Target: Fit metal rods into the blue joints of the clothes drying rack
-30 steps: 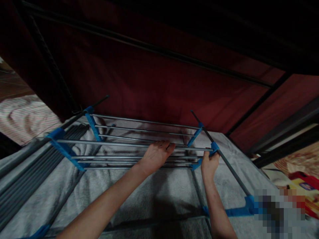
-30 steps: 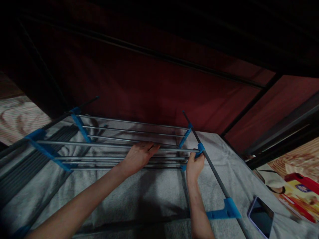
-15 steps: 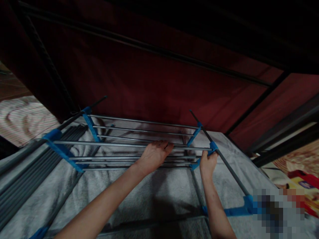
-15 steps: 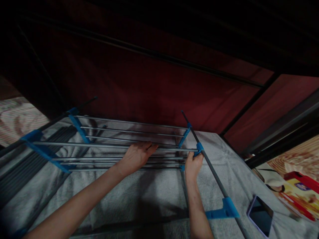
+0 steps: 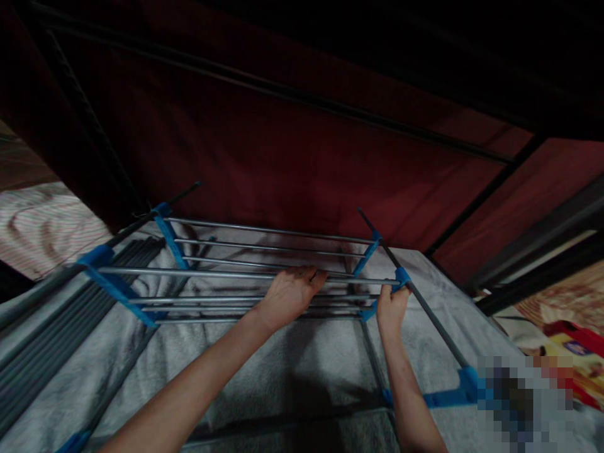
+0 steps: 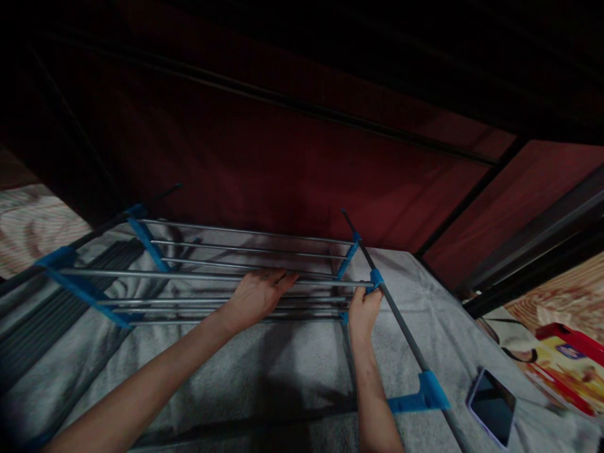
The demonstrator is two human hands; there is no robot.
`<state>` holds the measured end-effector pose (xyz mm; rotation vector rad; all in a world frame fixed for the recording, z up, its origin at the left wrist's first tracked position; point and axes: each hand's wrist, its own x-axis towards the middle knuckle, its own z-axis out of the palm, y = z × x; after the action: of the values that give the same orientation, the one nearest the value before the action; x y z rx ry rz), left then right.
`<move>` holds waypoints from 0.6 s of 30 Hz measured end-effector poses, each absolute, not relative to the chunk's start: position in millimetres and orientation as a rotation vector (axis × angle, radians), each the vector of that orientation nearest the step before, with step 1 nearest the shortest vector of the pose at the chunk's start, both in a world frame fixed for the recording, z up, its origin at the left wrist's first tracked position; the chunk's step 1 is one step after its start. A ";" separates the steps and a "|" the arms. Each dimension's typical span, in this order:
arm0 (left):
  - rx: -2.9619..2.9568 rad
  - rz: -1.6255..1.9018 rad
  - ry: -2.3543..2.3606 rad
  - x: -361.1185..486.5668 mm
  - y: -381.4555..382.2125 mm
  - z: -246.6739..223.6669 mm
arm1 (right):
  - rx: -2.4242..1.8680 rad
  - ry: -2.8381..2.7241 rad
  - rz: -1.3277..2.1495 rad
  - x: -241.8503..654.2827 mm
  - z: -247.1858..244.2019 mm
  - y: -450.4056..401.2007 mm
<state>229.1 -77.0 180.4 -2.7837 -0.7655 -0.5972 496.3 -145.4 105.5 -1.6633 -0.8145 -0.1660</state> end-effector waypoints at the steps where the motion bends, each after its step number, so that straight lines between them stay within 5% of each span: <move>1: -2.783 -0.602 -0.770 229.1 -76.4 179.6 | -1.667 -0.801 -0.169 496.1 105.7 -145.4; 18: -2.830 -0.601 -0.780 228.2 -73.3 174.9 | -1.693 -0.793 -0.115 491.0 107.3 -146.6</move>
<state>228.2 -73.3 174.9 -2.8297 -0.7804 -0.6013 491.0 -146.6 107.3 -1.6928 -0.7931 -0.1151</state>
